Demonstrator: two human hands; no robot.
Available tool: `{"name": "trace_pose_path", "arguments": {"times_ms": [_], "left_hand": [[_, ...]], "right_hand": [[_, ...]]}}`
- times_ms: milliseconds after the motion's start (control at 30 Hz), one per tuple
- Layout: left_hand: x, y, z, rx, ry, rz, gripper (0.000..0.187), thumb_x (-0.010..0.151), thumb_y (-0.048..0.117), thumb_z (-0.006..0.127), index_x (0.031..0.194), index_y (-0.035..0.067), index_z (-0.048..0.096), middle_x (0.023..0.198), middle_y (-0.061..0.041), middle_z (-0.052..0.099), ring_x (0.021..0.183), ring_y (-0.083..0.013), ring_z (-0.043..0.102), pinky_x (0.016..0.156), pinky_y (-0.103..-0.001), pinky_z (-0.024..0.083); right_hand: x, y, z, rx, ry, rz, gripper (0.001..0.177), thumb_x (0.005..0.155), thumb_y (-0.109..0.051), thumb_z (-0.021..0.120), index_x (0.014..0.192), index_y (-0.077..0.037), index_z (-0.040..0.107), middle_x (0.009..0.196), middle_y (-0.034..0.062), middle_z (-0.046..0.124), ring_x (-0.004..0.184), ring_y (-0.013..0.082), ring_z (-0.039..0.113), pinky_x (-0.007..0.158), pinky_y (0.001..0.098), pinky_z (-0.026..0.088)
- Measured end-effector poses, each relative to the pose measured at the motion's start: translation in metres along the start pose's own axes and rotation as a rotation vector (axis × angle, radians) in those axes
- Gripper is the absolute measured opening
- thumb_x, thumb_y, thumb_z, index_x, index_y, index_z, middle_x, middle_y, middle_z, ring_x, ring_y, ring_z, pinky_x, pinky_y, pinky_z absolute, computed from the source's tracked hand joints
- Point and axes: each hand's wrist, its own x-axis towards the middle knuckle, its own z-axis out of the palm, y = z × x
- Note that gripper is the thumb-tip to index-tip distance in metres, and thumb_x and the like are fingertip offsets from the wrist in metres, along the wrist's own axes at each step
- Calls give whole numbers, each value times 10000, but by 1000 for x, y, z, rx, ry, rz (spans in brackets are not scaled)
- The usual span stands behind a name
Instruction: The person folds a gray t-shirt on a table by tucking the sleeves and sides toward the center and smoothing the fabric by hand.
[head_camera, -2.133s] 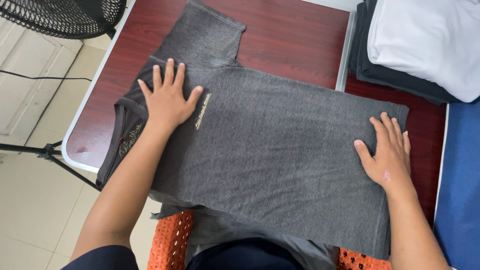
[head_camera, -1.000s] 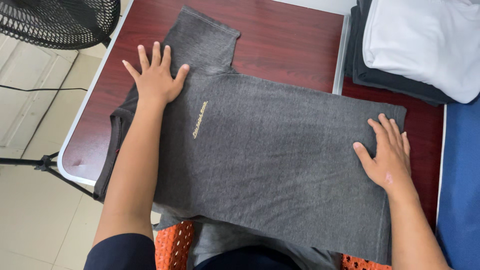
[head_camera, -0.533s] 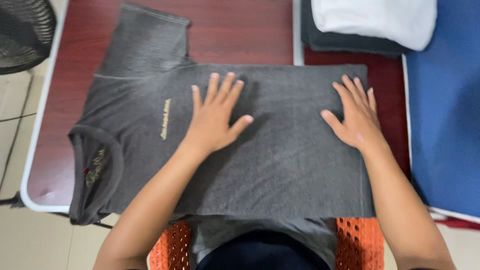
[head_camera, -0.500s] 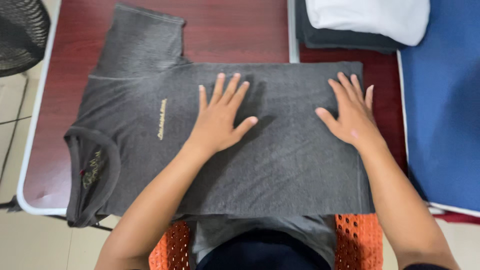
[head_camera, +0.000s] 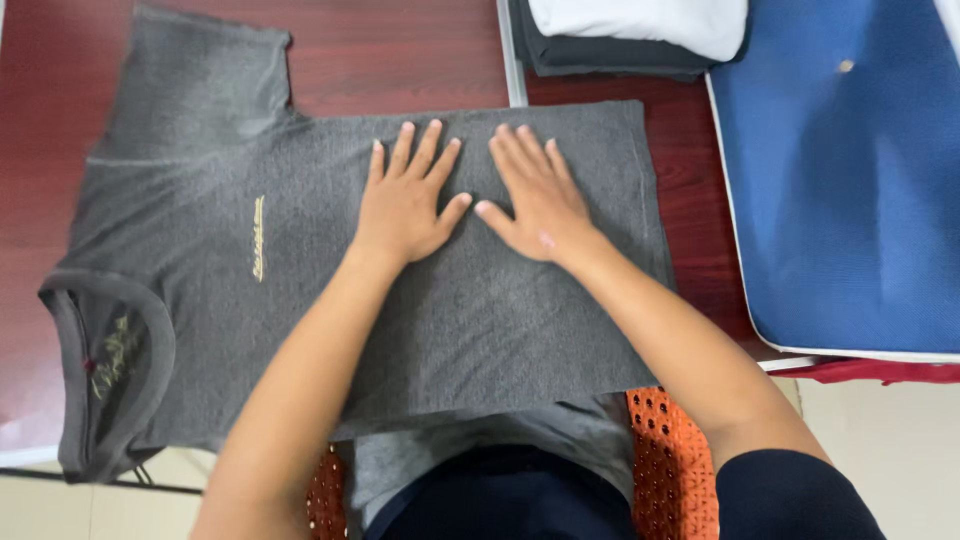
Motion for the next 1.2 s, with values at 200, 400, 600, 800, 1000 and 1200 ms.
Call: {"name": "trace_pose_path", "arguments": {"times_ms": [200,400,600,800,1000,1200], "left_hand": [[-23,-34,-24,34,-10,-50,762,981,610,502,1581,144,447,1680,-155,307,1547,-404,221,1215,-636,152],[-51,-70,-43,68,-16,-140,775,987,605,495,1599,133,434,1688,-160,297,1553,-414,210,1215,-649,139],[-74,-95,-59,79,-12,-204,771,997,587,497,1612,127,425,1707,-161,288,1563,-418,209,1221,-661,132],[-90,-111,-69,77,-8,-271,767,1000,578,498,1611,121,420,1714,-160,275,1572,-415,197,1227,-661,122],[-104,-126,-83,75,-10,-352,778,996,581,485,1616,118,409,1712,-175,256,1571,-423,174,1222,-669,91],[-118,-145,-94,97,-7,-466,790,1001,580,475,1622,100,391,1719,-189,236,1579,-433,148,1217,-684,60]], "right_hand": [[-12,39,-13,-32,-12,125,847,982,-528,532,1611,-34,257,1695,174,197,1572,322,114,1257,519,77],[-22,61,-14,-37,10,160,817,1000,-532,507,1621,-53,278,1707,157,200,1583,316,113,1271,514,80],[-26,73,-16,-34,7,182,817,999,-536,503,1629,-69,275,1708,159,190,1581,323,111,1269,509,79],[-28,77,-18,-9,10,197,810,1004,-528,501,1627,-61,279,1711,168,190,1586,330,108,1270,509,72],[-28,73,-21,-1,10,208,809,997,-523,512,1622,-62,285,1706,164,195,1583,320,107,1271,508,67],[-28,72,-22,17,18,201,801,998,-497,527,1622,-53,293,1712,168,194,1590,318,102,1275,506,62]]}}
